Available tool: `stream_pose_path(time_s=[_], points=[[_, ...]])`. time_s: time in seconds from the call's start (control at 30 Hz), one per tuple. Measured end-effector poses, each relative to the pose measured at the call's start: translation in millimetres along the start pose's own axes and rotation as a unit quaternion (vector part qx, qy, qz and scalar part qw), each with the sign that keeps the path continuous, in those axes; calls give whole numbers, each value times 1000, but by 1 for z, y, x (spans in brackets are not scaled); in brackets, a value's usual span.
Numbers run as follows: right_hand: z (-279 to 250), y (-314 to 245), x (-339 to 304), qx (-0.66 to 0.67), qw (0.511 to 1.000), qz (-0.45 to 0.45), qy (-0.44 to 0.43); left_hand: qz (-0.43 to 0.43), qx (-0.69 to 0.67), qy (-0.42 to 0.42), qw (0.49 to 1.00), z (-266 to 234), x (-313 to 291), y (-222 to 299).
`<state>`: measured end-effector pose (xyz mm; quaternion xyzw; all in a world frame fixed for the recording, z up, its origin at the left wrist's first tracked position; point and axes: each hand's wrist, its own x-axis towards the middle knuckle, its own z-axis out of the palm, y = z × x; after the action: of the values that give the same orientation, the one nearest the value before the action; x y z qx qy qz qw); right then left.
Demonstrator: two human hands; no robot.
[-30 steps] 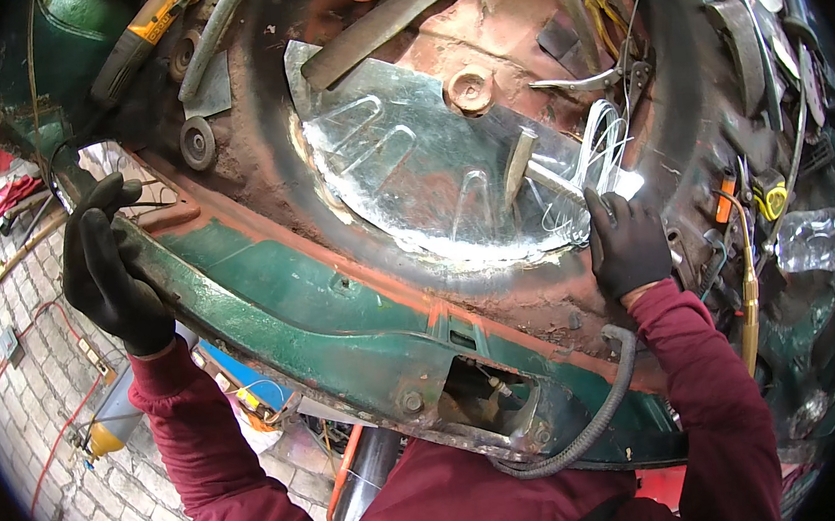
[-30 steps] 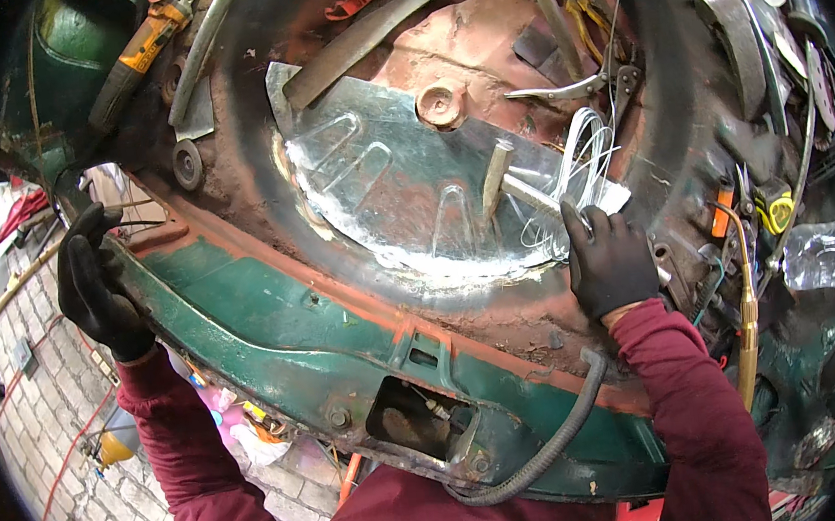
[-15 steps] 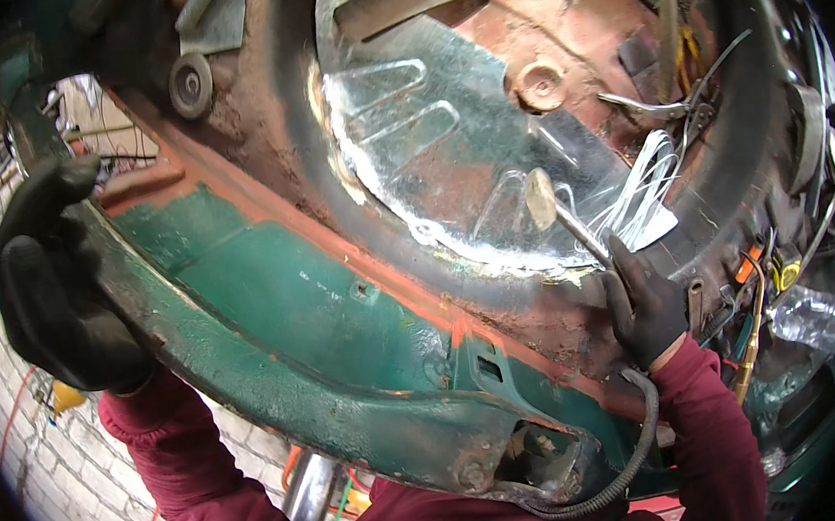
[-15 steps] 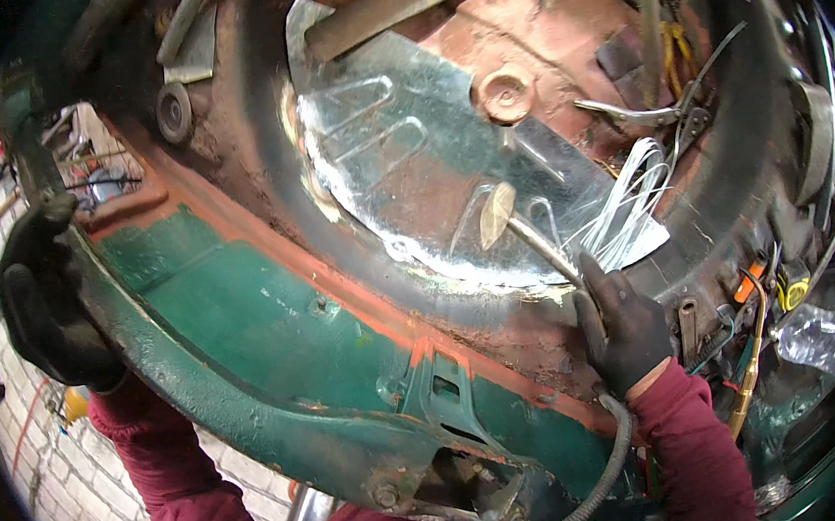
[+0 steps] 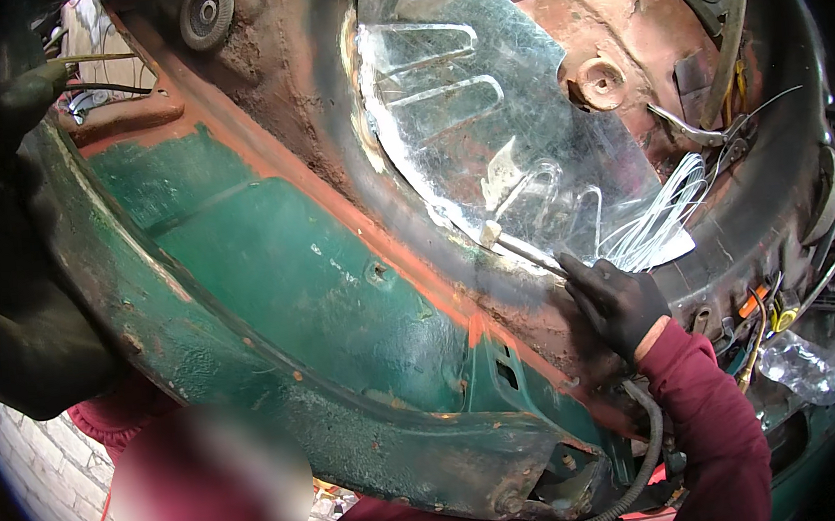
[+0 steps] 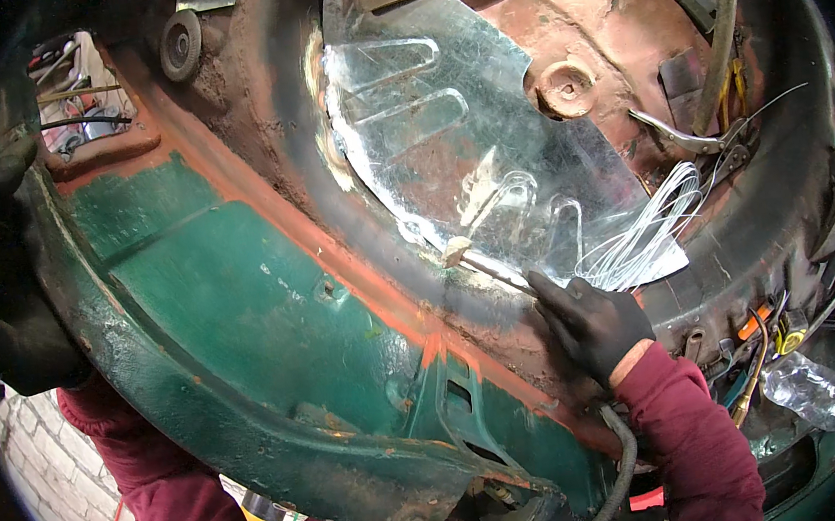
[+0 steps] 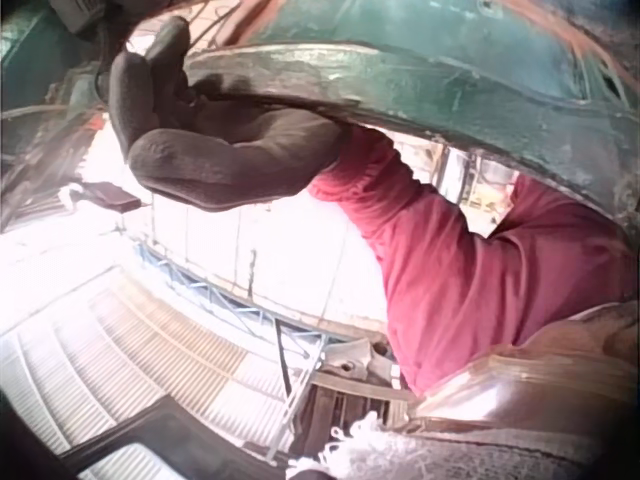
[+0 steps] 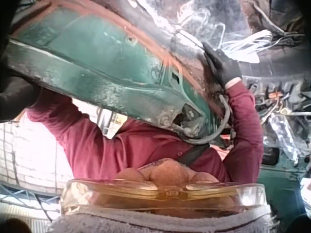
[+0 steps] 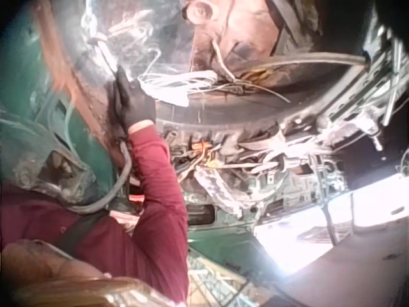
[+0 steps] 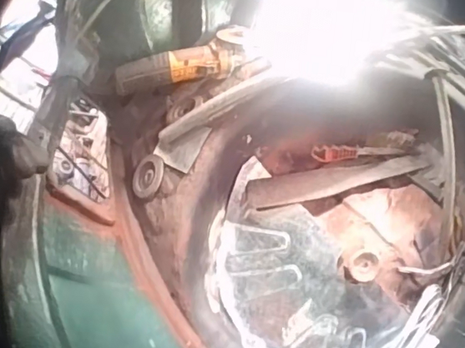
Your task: The person welds a metal patch onto the inner wheel well of a green car using a handheld welding torch. They repeatedly heat the seam and apply filler material, then scrape and inspect the weld area with a metal tool.
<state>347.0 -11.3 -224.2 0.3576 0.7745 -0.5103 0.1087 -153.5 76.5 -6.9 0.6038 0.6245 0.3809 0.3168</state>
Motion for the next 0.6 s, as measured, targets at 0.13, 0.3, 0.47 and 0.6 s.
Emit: stream_pose_path(time_s=[0.13, 0.3, 0.47, 0.6], points=[[1, -6, 13, -4, 1000, -18, -17, -4, 3, 1, 1000, -3, -2, 7], [1, -7, 10, -14, 1000, -4, -15, -2, 0, 0, 1000, -1, -1, 2], [-6, -15, 14, -15, 999, 19, -22, 0, -3, -1, 1000, -2, 0, 1], [0, -16, 13, 13, 1000, -5, 1, 1, -1, -3, 1000, 0, 4, -2]])
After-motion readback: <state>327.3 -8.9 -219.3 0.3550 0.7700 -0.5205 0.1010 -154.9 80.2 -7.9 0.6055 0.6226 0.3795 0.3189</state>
